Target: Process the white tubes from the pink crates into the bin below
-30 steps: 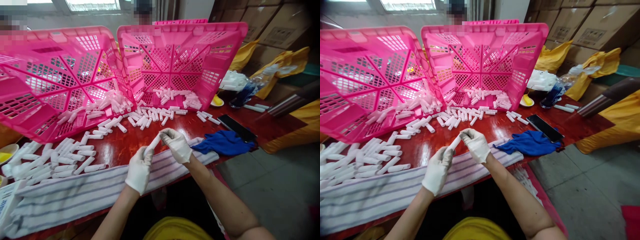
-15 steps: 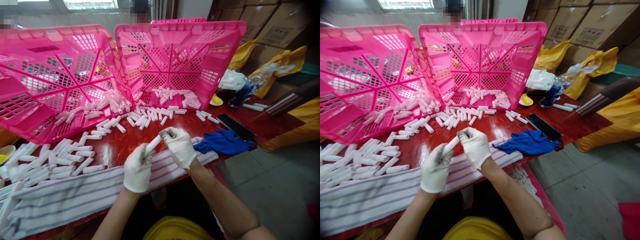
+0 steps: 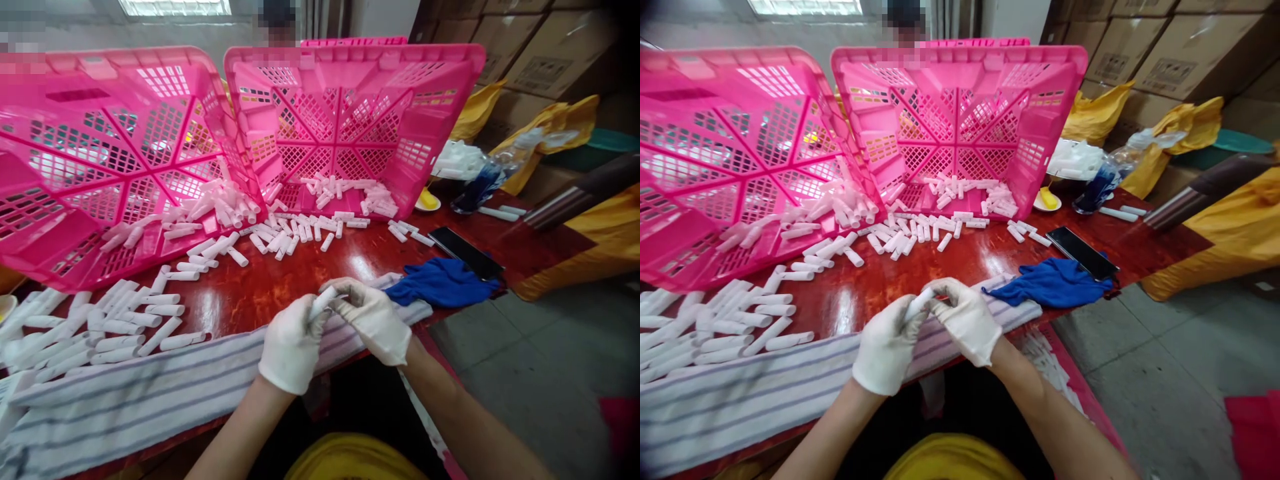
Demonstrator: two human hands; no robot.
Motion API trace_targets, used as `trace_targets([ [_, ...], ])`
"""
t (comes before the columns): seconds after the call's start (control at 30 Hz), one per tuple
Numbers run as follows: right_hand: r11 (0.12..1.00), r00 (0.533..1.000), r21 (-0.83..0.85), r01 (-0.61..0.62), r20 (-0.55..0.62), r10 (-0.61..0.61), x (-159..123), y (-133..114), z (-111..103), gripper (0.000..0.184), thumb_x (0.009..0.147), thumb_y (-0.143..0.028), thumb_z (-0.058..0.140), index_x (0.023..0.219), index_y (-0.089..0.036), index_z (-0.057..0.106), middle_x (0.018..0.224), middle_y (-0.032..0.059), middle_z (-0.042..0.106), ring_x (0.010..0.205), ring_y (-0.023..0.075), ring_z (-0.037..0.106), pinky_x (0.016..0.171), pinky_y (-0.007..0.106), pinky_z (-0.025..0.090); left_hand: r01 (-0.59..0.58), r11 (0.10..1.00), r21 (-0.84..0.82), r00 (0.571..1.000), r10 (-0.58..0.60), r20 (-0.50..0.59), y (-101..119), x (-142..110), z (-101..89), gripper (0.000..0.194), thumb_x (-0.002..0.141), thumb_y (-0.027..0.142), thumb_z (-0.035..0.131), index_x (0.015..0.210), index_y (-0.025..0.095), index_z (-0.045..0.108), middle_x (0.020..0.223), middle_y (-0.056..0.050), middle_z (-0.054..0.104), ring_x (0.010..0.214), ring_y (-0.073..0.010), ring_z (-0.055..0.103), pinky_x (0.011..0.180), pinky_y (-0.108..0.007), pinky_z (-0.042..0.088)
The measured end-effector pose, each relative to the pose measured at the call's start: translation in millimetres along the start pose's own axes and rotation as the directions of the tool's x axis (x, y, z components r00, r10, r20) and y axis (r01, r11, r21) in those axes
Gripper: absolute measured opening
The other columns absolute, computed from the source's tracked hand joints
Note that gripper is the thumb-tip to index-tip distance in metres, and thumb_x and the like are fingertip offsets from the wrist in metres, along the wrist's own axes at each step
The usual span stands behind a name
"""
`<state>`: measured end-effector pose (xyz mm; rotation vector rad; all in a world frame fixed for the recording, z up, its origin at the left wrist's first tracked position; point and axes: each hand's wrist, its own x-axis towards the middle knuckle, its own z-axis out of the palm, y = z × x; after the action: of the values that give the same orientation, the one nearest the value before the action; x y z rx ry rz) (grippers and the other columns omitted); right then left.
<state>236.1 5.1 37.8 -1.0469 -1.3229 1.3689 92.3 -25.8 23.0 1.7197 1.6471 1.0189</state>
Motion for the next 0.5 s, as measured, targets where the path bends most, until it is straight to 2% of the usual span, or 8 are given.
trace_targets([
  [0.07, 0.999, 0.999, -0.019, -0.029, 0.024, 0.029, -6.5, -1.3, -8.8, 0.022, 0.082, -0.036, 0.061, 0.094, -0.018, 0.062, 0.094, 0.0039, 0.064, 0.09, 0.016, 0.059, 0.083, 0.029, 0.047, 0.049, 0.992, -0.12, 0.999, -0.047, 0.014, 3.4, -1.5, 5.1, 0.031, 0.082, 0.045, 0.054, 0.093, 0.017, 0.061, 0.078, -0.004, 0.058, 0.069, -0.0145, 0.051, 0.07, -0.027, 0.04],
  [0.1, 0.999, 0.999, -0.033, -0.033, 0.03, 0.034, -8.3, -3.6, -12.9, 0.023, 0.084, -0.038, 0.058, 0.094, -0.018, 0.063, 0.094, 0.0042, 0.064, 0.09, 0.0159, 0.059, 0.084, 0.03, 0.047, 0.126, 0.957, -0.263, 0.989, -0.1, 0.108, 5.3, -1.3, 5.6, 0.033, 0.082, 0.047, 0.053, 0.092, 0.017, 0.059, 0.072, -0.002, 0.055, 0.063, -0.0125, 0.048, 0.063, -0.025, 0.039],
  [0.13, 0.998, 0.999, -0.051, -0.024, 0.02, 0.025, -9.1, -6.4, -16.6, 0.025, 0.085, -0.039, 0.056, 0.094, -0.017, 0.063, 0.094, 0.0045, 0.064, 0.089, 0.0158, 0.059, 0.084, 0.03, 0.047, 0.236, 0.876, -0.42, 0.957, -0.135, 0.256, 7.2, -0.4, 4.6, 0.035, 0.083, 0.05, 0.05, 0.09, 0.016, 0.057, 0.065, 0.0, 0.048, 0.055, -0.0097, 0.042, 0.054, -0.022, 0.036],
  [0.2, 0.999, 0.999, -0.04, 0.011, -0.053, -0.013, -7.9, -10.9, -21.2, 0.025, 0.083, -0.04, 0.059, 0.092, -0.018, 0.063, 0.094, 0.0046, 0.064, 0.089, 0.0153, 0.059, 0.084, 0.03, 0.047, 0.472, 0.629, -0.617, 0.837, -0.1, 0.538, 9.7, 2.4, 0.1, 0.04, 0.085, 0.053, 0.044, 0.087, 0.015, 0.052, 0.056, 0.006, 0.032, 0.044, -0.0051, 0.024, 0.043, -0.018, 0.022],
  [0.23, 1.0, 0.995, 0.002, 0.024, -0.092, -0.024, -6.4, -12.1, -21.7, 0.025, 0.08, -0.04, 0.063, 0.092, -0.018, 0.063, 0.095, 0.0045, 0.064, 0.089, 0.0154, 0.059, 0.084, 0.03, 0.047, 0.544, 0.529, -0.651, 0.791, -0.064, 0.609, 10.5, 3.8, -2.4, 0.04, 0.085, 0.054, 0.043, 0.086, 0.014, 0.05, 0.055, 0.008, 0.026, 0.044, -0.0041, 0.017, 0.041, -0.018, 0.016],
  [0.3, 0.994, 0.995, 0.106, 0.022, -0.095, -0.012, -2.6, -11.6, -18.9, 0.032, 0.075, -0.039, 0.07, 0.098, -0.019, 0.061, 0.099, 0.0048, 0.064, 0.093, 0.0161, 0.059, 0.085, 0.031, 0.048, 0.576, 0.447, -0.684, 0.777, -0.037, 0.629, 12.0, 5.6, -4.8, 0.038, 0.085, 0.052, 0.046, 0.086, 0.013, 0.048, 0.055, 0.009, 0.023, 0.045, -0.0035, 0.014, 0.041, -0.018, 0.012],
  [0.4, 0.985, 0.995, 0.161, -0.059, 0.094, 0.044, -0.8, -7.8, -11.7, 0.047, 0.071, -0.041, 0.072, 0.11, -0.019, 0.057, 0.105, 0.0073, 0.063, 0.096, 0.0182, 0.059, 0.083, 0.032, 0.049, 0.503, 0.523, -0.688, 0.82, -0.035, 0.572, 16.3, 4.6, -0.2, 0.035, 0.085, 0.048, 0.048, 0.088, 0.014, 0.048, 0.058, 0.007, 0.029, 0.047, -0.0043, 0.021, 0.042, -0.018, 0.018],
  [0.5, 0.995, 0.982, 0.041, -0.087, 0.171, 0.079, -10.6, -9.0, -22.3, 0.04, 0.077, -0.047, 0.064, 0.103, -0.016, 0.061, 0.1, 0.0079, 0.065, 0.092, 0.0187, 0.061, 0.082, 0.031, 0.049, 0.348, 0.783, -0.515, 0.842, -0.02, 0.539, 15.9, -0.9, -1.6, 0.03, 0.084, 0.043, 0.05, 0.092, 0.014, 0.053, 0.067, 0.002, 0.045, 0.056, -0.0082, 0.04, 0.052, -0.021, 0.036],
])
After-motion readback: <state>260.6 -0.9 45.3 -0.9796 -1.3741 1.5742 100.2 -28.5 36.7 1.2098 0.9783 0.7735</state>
